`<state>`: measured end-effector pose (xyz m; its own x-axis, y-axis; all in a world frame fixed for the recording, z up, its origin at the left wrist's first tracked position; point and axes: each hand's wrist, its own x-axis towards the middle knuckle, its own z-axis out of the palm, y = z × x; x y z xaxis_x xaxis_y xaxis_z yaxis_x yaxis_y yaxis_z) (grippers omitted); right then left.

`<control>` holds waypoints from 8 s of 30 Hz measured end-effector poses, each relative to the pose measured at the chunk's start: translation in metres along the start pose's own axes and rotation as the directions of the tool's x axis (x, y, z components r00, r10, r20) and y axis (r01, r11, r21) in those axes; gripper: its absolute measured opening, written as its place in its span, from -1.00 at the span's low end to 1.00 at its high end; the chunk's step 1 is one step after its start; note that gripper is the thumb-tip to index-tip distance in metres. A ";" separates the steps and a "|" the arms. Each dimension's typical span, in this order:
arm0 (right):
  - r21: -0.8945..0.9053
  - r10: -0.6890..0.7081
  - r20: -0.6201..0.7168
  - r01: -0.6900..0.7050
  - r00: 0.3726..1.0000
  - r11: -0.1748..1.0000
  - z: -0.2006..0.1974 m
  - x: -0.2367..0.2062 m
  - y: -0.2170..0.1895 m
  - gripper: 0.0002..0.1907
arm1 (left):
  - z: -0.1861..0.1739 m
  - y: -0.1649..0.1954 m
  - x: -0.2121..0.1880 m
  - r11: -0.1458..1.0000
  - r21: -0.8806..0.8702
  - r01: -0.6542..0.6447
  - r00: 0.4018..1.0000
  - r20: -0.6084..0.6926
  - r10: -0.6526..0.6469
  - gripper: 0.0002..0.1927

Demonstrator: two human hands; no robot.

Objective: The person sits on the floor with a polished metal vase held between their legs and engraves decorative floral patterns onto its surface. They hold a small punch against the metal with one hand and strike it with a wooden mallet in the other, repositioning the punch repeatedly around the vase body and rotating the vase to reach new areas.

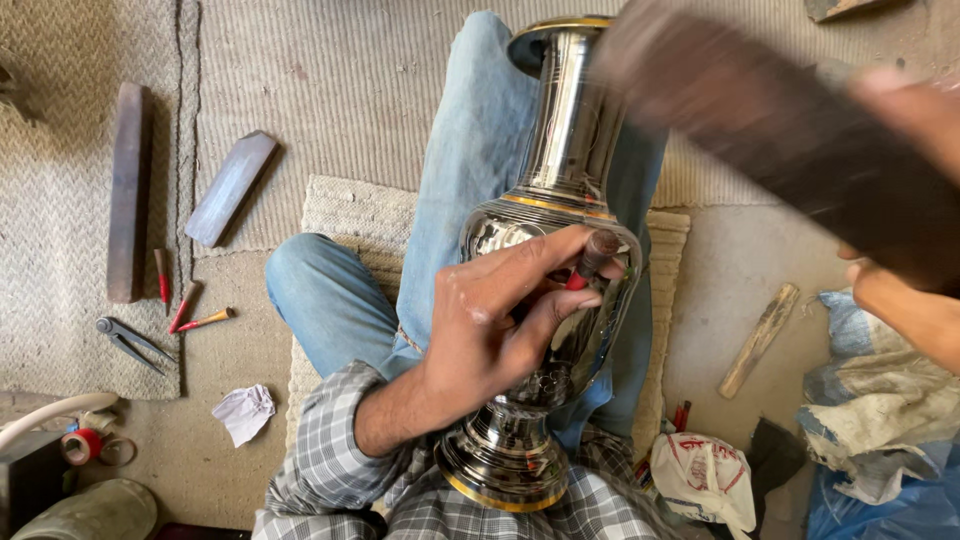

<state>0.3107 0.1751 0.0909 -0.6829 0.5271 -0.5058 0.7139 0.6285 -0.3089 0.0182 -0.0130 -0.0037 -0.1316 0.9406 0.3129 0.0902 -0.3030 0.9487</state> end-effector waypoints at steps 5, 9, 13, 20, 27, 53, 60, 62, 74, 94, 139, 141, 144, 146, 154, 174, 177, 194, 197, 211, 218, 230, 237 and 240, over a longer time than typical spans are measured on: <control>0.036 0.021 -0.070 -0.018 0.997 0.999 0.012 -0.010 0.010 -0.14 | -0.009 0.002 0.001 0.999 0.033 0.022 0.997 0.076 -0.024 -0.55; 0.061 0.069 -0.122 -0.062 0.990 0.996 0.026 -0.024 0.015 -0.13 | -0.009 0.004 0.003 0.987 0.144 0.075 0.993 0.077 -0.087 -0.49; 0.079 0.075 -0.240 -0.057 0.968 0.995 0.056 -0.032 0.012 -0.12 | -0.010 0.006 0.006 0.989 0.139 0.046 0.992 0.114 -0.062 -0.50; 0.259 0.357 -0.392 -0.271 0.848 0.927 0.097 -0.052 -0.009 -0.06 | -0.016 0.003 0.022 0.991 0.095 -0.096 0.949 0.308 0.062 -0.52; 0.219 0.110 -0.571 0.022 0.814 0.975 0.119 -0.067 -0.027 -0.18 | -0.023 -0.004 0.037 0.983 0.117 -0.140 0.850 0.523 0.059 -0.46; -0.127 -0.114 -0.587 0.048 0.801 0.991 0.096 -0.041 -0.032 -0.10 | -0.001 0.002 -0.019 0.955 -0.218 0.201 0.973 -0.065 -0.220 -0.49; -0.058 -0.090 -0.330 0.076 0.940 0.995 0.046 -0.017 -0.017 -0.15 | 0.019 -0.008 -0.038 0.956 -0.284 0.076 0.958 -0.247 -0.150 -0.52; 0.108 -0.017 -0.305 0.052 0.952 0.993 0.043 -0.013 -0.008 -0.22 | 0.021 -0.009 -0.038 0.963 -0.264 0.048 0.958 -0.261 -0.119 -0.51; -0.225 0.003 -0.051 -0.014 0.999 0.974 0.025 -0.015 -0.034 0.00 | -0.001 -0.001 -0.010 0.998 0.065 0.011 0.999 0.029 -0.013 -0.52; 0.341 0.321 -0.600 -0.129 0.733 0.931 0.153 -0.096 -0.038 -0.48 | -0.016 -0.014 0.043 0.980 -0.011 -0.201 0.758 0.632 0.162 -0.34; 0.122 0.143 -0.833 -0.074 0.534 0.990 0.262 -0.100 -0.051 -0.06 | -0.001 -0.020 0.084 0.956 -0.211 -0.206 0.428 0.859 0.282 -0.36; 0.399 0.342 -0.777 -0.006 0.528 0.917 0.267 -0.099 -0.049 -0.16 | -0.015 -0.015 0.077 0.975 -0.127 -0.180 0.559 0.803 0.208 -0.34; 0.257 0.242 -0.835 -0.039 0.495 0.966 0.268 -0.097 -0.042 -0.05 | -0.024 -0.017 0.074 0.998 -0.066 -0.024 0.613 0.787 0.067 -0.45; 0.178 0.205 -0.844 -0.102 0.496 0.979 0.264 -0.098 -0.037 0.03 | -0.027 -0.021 0.072 0.990 -0.118 -0.082 0.620 0.771 0.143 -0.44; 0.441 0.340 -0.802 0.102 0.491 0.892 0.226 -0.103 -0.040 -0.34 | -0.025 -0.039 0.075 0.945 -0.247 -0.216 0.518 0.791 0.325 -0.36; 0.287 0.308 -0.543 -0.172 0.781 0.942 0.123 -0.089 -0.038 -0.81 | -0.031 -0.026 0.038 0.982 -0.110 -0.155 0.830 0.525 0.190 -0.38; 0.195 0.206 -0.497 -0.123 0.843 0.973 0.106 -0.066 -0.024 -0.78 | -0.026 -0.022 0.029 0.992 0.065 -0.104 0.878 0.476 0.061 -0.46; 0.072 -0.145 -0.335 0.178 0.931 0.981 -0.004 0.030 -0.081 -0.08 | -0.003 -0.003 -0.015 0.979 -0.177 0.105 0.989 -0.086 -0.121 -0.61; -0.359 -0.092 0.008 0.088 0.996 0.929 -0.029 0.047 -0.097 0.05 | 0.004 0.001 -0.025 0.950 -0.216 0.224 0.951 -0.166 -0.261 -0.65; -0.483 -0.351 0.104 0.356 0.931 0.800 -0.054 0.068 -0.098 0.10 | 0.038 -0.021 -0.057 0.919 -0.393 -0.021 0.877 -0.449 -0.172 -0.55; -0.618 -0.299 0.192 0.352 0.935 0.703 -0.060 0.066 -0.121 0.12 | 0.039 -0.026 -0.059 0.931 -0.365 0.005 0.863 -0.470 -0.188 -0.53; -0.524 -0.315 -0.073 0.232 0.946 0.820 -0.042 0.048 -0.090 0.04 | 0.017 -0.024 -0.032 0.904 -0.425 -0.043 0.888 -0.431 -0.161 -0.54; -0.260 -0.285 -0.373 0.195 0.883 0.946 -0.009 0.018 -0.069 -0.08 | 0.011 -0.009 0.002 0.987 -0.116 0.110 0.989 -0.088 -0.120 -0.60; -0.147 -0.249 -0.466 0.203 0.849 0.968 0.008 0.009 -0.053 -0.11 | 0.007 -0.002 0.009 0.999 0.052 -0.004 0.999 -0.033 0.006 -0.59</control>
<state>0.2681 0.1417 0.0959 -0.8299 0.5574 0.0232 0.5293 0.7998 -0.2831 0.0238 -0.0030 -0.0031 -0.1639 0.9331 0.3201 0.1420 -0.2988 0.9437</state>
